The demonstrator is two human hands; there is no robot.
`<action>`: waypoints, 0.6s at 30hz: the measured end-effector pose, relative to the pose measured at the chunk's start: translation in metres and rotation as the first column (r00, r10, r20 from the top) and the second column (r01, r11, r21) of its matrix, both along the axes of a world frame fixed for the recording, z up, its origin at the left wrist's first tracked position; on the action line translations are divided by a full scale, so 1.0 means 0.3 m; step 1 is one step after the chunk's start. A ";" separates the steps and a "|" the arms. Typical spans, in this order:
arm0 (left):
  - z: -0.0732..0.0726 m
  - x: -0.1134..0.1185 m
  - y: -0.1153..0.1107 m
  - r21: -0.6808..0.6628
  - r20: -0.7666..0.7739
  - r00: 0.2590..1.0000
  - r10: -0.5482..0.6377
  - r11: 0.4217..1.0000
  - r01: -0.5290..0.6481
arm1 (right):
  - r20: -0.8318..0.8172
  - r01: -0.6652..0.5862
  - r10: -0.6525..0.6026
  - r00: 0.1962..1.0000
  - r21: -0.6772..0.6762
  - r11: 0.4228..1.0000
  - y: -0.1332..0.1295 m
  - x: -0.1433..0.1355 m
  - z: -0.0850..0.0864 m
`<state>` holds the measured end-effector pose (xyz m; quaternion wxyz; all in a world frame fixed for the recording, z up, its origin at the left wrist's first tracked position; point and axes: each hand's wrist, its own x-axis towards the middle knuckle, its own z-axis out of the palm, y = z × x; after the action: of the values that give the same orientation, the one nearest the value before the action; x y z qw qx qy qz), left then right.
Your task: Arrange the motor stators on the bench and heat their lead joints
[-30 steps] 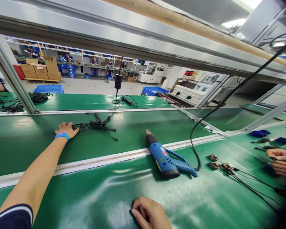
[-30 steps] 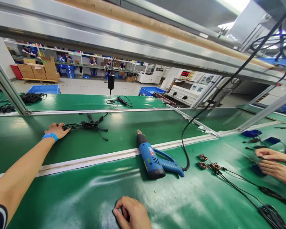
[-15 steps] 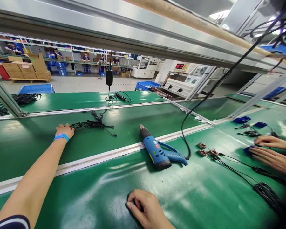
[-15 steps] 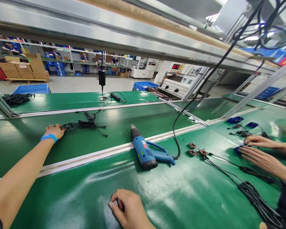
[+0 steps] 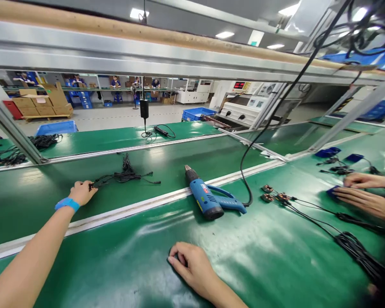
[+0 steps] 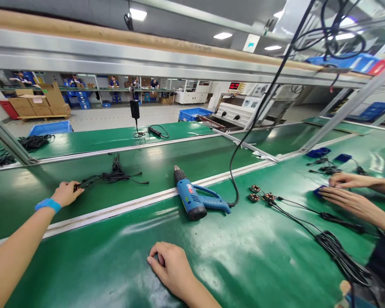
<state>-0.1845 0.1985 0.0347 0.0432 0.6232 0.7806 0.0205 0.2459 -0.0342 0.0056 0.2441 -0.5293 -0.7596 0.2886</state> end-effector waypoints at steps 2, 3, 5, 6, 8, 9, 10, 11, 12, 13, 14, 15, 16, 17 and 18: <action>0.004 -0.050 -0.123 0.052 0.002 1.000 -0.020 0.998 0.019 | 0.027 -0.008 0.007 1.000 0.012 1.000 0.000 0.003 -0.010; 0.003 -0.080 -0.193 0.080 0.003 1.000 -0.026 0.996 0.025 | 0.045 -0.011 0.010 0.999 0.020 1.000 -0.001 0.003 -0.017; -0.004 -0.147 -0.343 0.135 0.007 1.000 -0.023 0.991 0.021 | 0.077 -0.013 0.010 0.997 0.036 0.999 -0.003 -0.002 -0.027; -0.011 -0.180 -0.421 0.158 0.011 1.000 -0.013 0.987 0.011 | 0.085 -0.020 0.017 0.996 0.039 0.999 -0.003 -0.010 -0.028; -0.029 -0.237 -0.575 0.195 0.021 1.000 0.018 0.981 -0.022 | 0.086 -0.071 0.067 0.994 0.047 0.996 0.008 -0.042 -0.017; -0.040 -0.259 -0.646 0.206 0.027 0.999 0.039 0.977 -0.044 | 0.087 -0.119 0.114 0.990 0.058 0.991 0.021 -0.069 -0.003; -0.052 -0.275 -0.710 0.212 0.032 0.998 0.062 0.975 -0.068 | 0.092 -0.173 0.165 0.982 0.079 0.982 0.040 -0.104 0.015; -0.065 -0.284 -0.765 0.213 0.037 0.996 0.086 0.973 -0.092 | 0.112 -0.228 0.216 0.970 0.111 0.967 0.065 -0.148 0.037; -0.077 -0.287 -0.811 0.210 0.041 0.993 0.111 0.971 -0.118 | 0.145 -0.278 0.257 0.956 0.148 0.949 0.096 -0.200 0.059; -0.089 -0.286 -0.847 0.204 0.043 0.990 0.137 0.968 -0.143 | 0.181 -0.317 0.285 0.941 0.185 0.930 0.133 -0.259 0.081; -0.100 -0.281 -0.874 0.199 0.044 0.986 0.161 0.966 -0.166 | 0.226 -0.351 0.303 0.926 0.217 0.911 0.174 -0.323 0.100; -0.110 -0.274 -0.894 0.196 0.041 0.982 0.182 0.963 -0.186 | 0.252 -0.378 0.319 0.914 0.236 0.895 0.218 -0.391 0.115; -0.118 -0.266 -0.908 0.195 0.036 0.979 0.201 0.959 -0.204 | 0.271 -0.406 0.340 0.901 0.247 0.880 0.264 -0.459 0.127; -0.124 -0.258 -0.919 0.195 0.029 0.976 0.218 0.956 -0.219 | 0.289 -0.438 0.365 0.885 0.253 0.862 0.311 -0.527 0.136; -0.128 -0.250 -0.928 0.195 0.022 0.972 0.233 0.953 -0.233 | 0.308 -0.475 0.395 0.866 0.255 0.842 0.357 -0.591 0.142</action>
<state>-0.2596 -0.0800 -0.0036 -0.0217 0.5281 0.8427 0.1020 0.0686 0.0730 0.0483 0.1597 -0.3259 -0.9210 0.1415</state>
